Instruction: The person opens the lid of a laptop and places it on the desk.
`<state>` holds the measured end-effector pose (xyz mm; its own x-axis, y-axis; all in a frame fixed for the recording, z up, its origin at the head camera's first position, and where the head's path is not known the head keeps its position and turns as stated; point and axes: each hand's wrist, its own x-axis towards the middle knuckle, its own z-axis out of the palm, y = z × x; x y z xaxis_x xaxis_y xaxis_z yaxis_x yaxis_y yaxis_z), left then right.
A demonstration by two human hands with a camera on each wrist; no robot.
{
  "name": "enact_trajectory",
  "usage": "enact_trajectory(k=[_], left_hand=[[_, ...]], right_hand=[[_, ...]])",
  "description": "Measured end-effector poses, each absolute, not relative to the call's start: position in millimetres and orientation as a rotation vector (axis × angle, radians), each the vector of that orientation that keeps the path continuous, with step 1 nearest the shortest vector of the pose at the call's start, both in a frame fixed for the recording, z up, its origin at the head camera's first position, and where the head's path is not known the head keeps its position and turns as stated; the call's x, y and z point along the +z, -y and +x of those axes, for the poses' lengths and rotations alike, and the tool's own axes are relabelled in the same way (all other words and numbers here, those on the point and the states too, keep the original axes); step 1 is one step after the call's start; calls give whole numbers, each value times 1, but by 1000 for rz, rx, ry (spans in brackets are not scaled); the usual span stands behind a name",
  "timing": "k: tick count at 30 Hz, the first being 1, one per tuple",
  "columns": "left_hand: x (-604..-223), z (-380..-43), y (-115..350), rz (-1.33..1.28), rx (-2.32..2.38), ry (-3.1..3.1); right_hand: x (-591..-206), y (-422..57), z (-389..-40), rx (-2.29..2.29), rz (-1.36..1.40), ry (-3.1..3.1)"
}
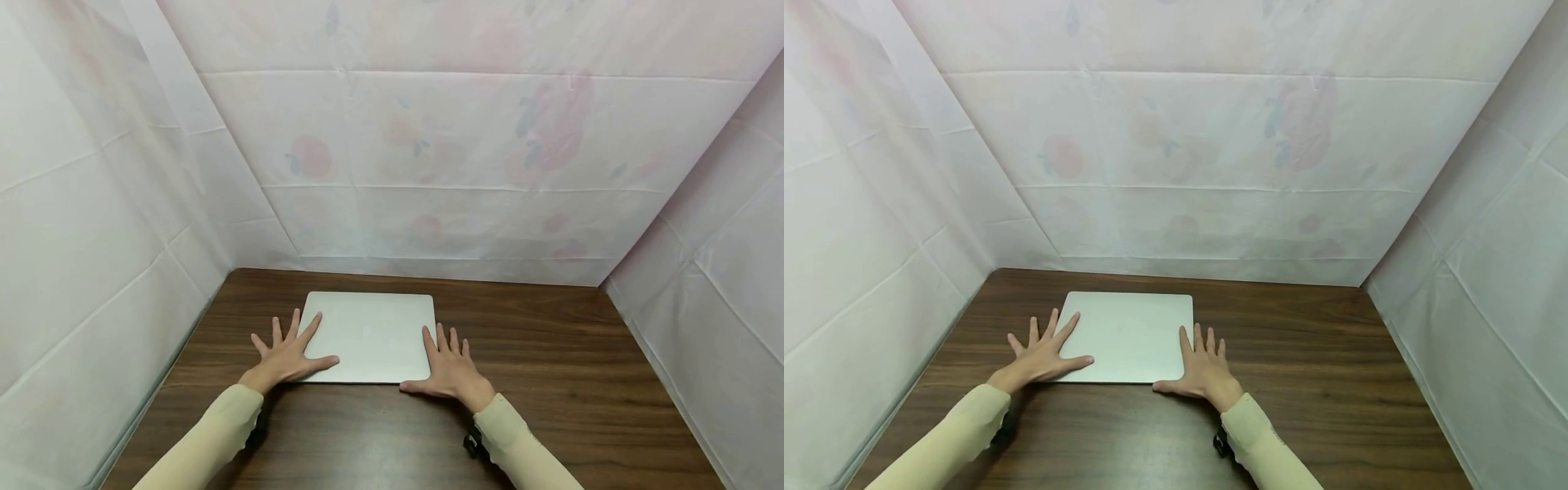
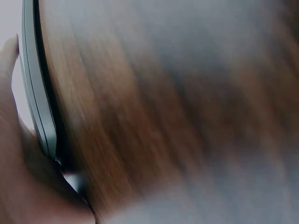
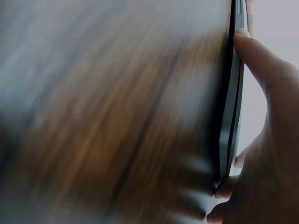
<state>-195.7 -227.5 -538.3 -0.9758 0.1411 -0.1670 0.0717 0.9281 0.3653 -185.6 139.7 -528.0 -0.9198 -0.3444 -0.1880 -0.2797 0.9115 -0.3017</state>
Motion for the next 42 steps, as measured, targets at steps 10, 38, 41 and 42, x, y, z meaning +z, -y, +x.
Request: enact_trajectory(k=[10, 38, 41, 42], left_hand=[[-539, -196, 217, 159, 550, -2876], [-542, -199, 194, 161, 548, -2886], [-542, -200, 191, 164, 553, -2888], [-542, -200, 191, 166, 555, -2890]], right_hand=[[-528, -149, -187, -383, -469, -2828], [-527, -172, -187, -426, -419, -2809], [-527, -174, -187, -425, -416, -2806], [-527, -175, -187, -427, -415, -2805]])
